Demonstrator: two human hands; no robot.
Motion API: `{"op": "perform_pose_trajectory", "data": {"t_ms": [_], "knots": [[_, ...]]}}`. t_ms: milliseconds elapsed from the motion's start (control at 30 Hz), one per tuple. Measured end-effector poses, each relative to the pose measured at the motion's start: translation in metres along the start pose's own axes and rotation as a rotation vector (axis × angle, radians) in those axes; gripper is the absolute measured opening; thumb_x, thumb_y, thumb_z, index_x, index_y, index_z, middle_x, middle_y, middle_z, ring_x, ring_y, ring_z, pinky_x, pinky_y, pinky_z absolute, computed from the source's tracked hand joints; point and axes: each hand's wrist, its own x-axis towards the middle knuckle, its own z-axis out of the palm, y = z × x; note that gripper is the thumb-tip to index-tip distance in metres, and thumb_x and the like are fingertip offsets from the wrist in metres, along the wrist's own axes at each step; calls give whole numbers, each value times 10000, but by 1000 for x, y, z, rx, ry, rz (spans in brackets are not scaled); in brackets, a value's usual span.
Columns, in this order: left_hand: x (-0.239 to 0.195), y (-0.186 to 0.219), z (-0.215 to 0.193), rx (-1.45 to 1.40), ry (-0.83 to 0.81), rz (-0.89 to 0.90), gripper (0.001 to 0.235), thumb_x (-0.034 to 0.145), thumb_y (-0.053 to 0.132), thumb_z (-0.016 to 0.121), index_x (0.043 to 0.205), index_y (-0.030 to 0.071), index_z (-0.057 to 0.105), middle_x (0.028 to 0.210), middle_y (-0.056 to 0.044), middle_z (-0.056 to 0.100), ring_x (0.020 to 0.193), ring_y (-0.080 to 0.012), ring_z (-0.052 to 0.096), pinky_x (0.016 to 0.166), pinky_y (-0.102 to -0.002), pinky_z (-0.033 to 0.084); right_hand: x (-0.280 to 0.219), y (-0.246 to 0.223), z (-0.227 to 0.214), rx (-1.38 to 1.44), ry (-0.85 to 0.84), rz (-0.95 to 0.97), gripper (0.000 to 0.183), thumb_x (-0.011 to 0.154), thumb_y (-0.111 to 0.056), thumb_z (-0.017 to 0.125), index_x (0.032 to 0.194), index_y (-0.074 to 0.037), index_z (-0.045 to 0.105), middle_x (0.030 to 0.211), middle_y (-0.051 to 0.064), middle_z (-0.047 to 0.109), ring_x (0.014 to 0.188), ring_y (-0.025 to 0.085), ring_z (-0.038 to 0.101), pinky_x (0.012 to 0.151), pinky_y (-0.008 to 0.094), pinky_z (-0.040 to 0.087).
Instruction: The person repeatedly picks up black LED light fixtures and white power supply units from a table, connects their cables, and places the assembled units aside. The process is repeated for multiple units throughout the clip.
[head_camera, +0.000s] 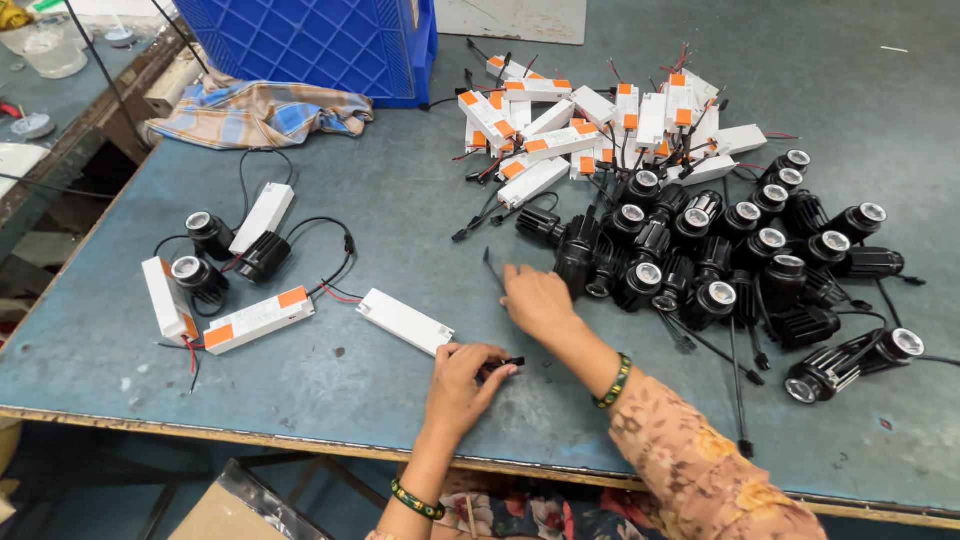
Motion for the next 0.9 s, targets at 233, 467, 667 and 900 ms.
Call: {"op": "perform_pose_trajectory", "data": {"t_ms": [233,467,667,900], "knots": [[-3,-5,2,-10,16,-21,186,826,264,818,912,123,733,872,11,763,747,-181,659,849,-339,424,-93,29,-35,93,-25,-114,248,956,-255,653,1150,-102,671,1003,108,716,926,329,667,835,443,481],[-6,-6,2,-32,24,-27,182,883,246,778,970,105,701,957,-6,742,880,-197,675,884,-351,424,-151,23,-53,337,-50,-141,464,894,-252,700,1332,-127,611,901,55,691,856,256,668,806,398,466],[-8,-1,3,-83,60,-132,172,889,239,770,985,113,705,980,-6,738,925,-195,659,906,-346,436,-138,0,-52,426,42,-268,529,845,-315,791,1306,-119,622,864,50,656,755,254,632,696,380,498],[-9,-2,0,-140,34,-101,104,927,217,736,976,125,741,937,17,746,924,-171,648,958,-338,402,-140,1,-48,470,252,-202,188,889,-178,760,1076,-165,760,831,49,604,652,201,614,579,341,485]]}}
